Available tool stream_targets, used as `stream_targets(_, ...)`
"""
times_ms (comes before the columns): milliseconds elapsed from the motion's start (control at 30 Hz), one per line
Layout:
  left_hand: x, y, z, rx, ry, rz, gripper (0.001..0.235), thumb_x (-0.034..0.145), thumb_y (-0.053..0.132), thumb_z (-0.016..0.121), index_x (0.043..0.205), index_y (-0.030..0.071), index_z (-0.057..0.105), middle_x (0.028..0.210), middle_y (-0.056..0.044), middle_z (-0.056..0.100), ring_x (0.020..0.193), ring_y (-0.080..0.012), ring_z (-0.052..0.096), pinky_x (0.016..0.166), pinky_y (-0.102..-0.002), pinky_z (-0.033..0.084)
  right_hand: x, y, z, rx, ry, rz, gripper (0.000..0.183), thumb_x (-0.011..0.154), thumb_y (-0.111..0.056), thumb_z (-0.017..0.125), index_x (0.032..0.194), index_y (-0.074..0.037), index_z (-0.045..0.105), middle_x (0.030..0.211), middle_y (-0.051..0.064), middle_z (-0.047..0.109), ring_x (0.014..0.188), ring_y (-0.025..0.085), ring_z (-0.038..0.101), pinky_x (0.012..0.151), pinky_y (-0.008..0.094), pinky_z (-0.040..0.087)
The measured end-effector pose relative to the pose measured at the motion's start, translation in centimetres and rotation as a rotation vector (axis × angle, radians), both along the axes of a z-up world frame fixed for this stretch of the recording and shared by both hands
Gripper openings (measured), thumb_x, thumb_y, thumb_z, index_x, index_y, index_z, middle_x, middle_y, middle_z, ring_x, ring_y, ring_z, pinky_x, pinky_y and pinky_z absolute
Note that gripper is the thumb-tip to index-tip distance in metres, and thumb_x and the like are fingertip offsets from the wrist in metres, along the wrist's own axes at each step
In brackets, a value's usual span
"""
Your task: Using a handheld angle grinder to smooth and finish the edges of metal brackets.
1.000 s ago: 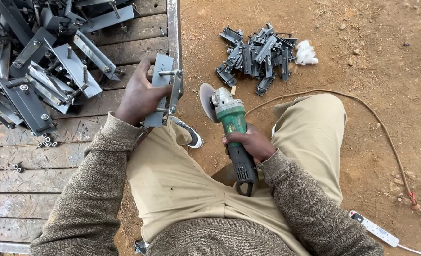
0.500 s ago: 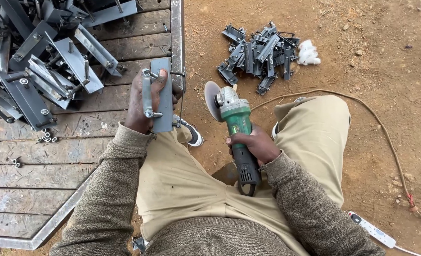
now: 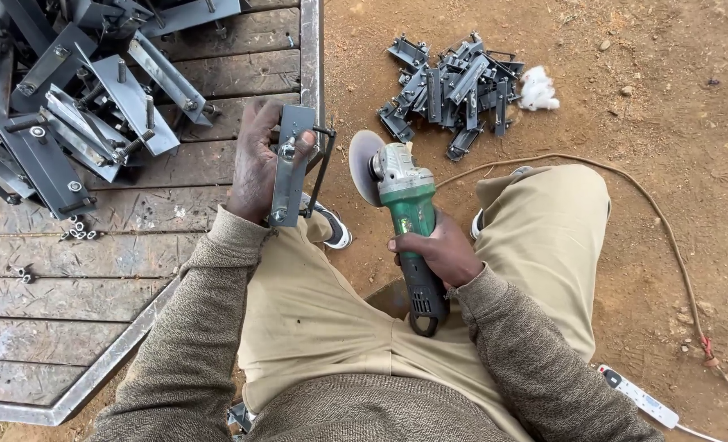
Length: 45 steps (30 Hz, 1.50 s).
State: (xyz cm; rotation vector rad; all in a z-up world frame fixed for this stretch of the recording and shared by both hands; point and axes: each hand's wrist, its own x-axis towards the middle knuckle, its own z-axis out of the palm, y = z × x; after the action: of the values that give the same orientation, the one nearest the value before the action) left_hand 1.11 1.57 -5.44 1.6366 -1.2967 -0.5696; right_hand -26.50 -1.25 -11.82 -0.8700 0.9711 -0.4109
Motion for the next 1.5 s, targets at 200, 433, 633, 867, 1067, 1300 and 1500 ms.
stream_targets(200,1.0,-0.4,-1.3,-0.01,0.027,0.028,0.018,0.1,0.023,0.074,0.104,0.009,0.064,0.084,-0.013,0.06,0.083,-0.0241,0.066,0.079,-0.041,0.056,0.5,0.1,0.3,-0.024,0.017,0.028,0.04,0.06,-0.003,0.085,0.092,0.003,0.062,0.065,0.021,0.064,0.058,0.033,0.071,0.056,0.045,0.062)
stream_targets(433,1.8,-0.9,-2.2,-0.007,0.022,0.072,0.025,0.096,0.025,0.078,0.103,0.005,0.065,0.078,-0.015,0.06,0.078,-0.0234,0.06,0.076,-0.042,0.052,1.0,0.0,0.4,-0.104,0.025,0.093,0.037,0.063,-0.006,0.083,0.092,0.004,0.064,0.066,0.022,0.067,0.059,0.032,0.072,0.057,0.045,0.063)
stream_targets(633,0.8,-0.9,-2.3,-0.102,0.066,0.069,0.026,0.096,0.025,0.077,0.101,0.004,0.064,0.079,-0.015,0.059,0.076,-0.0252,0.06,0.078,-0.042,0.052,1.0,0.0,-0.3,-0.16,0.062,0.172,0.044,0.061,-0.01,0.088,0.097,0.002,0.065,0.072,0.02,0.07,0.065,0.031,0.074,0.065,0.046,0.063)
stream_targets(867,-0.4,0.4,-3.0,-0.218,0.088,0.087,0.024,0.096,0.021,0.074,0.108,0.007,0.06,0.084,-0.012,0.058,0.082,-0.0205,0.058,0.081,-0.039,0.052,0.4,1.1,-0.1,-0.167,0.122,0.201,0.052,0.061,-0.019,0.091,0.102,0.0,0.066,0.081,0.019,0.071,0.077,0.031,0.072,0.075,0.049,0.059)
stream_targets(1067,-0.3,0.2,-4.2,-0.235,0.001,0.054,0.033,0.096,0.017,0.068,0.12,0.0,0.052,0.092,-0.023,0.057,0.088,-0.037,0.061,0.087,-0.056,0.051,-0.3,1.1,-0.4,-0.075,0.072,0.136,0.048,0.061,-0.011,0.091,0.099,0.002,0.064,0.072,0.02,0.069,0.066,0.033,0.074,0.065,0.048,0.063)
stream_targets(1300,-0.5,0.6,-3.1,-0.155,0.057,-0.044,0.031,0.092,0.015,0.056,0.121,0.003,0.051,0.093,-0.019,0.055,0.087,-0.0279,0.056,0.081,-0.048,0.052,-0.1,1.2,-0.1,-0.091,0.112,0.116,0.054,0.06,-0.014,0.092,0.102,0.003,0.063,0.077,0.021,0.066,0.073,0.033,0.071,0.069,0.052,0.061)
stream_targets(1500,1.0,0.3,-4.6,-0.135,0.094,-0.095,0.036,0.095,0.012,0.061,0.127,0.002,0.049,0.093,-0.019,0.056,0.089,-0.0268,0.059,0.078,-0.044,0.055,-0.1,0.9,-1.0,-0.081,0.078,0.134,0.053,0.062,-0.011,0.092,0.102,0.005,0.062,0.074,0.023,0.067,0.065,0.036,0.073,0.064,0.052,0.063)
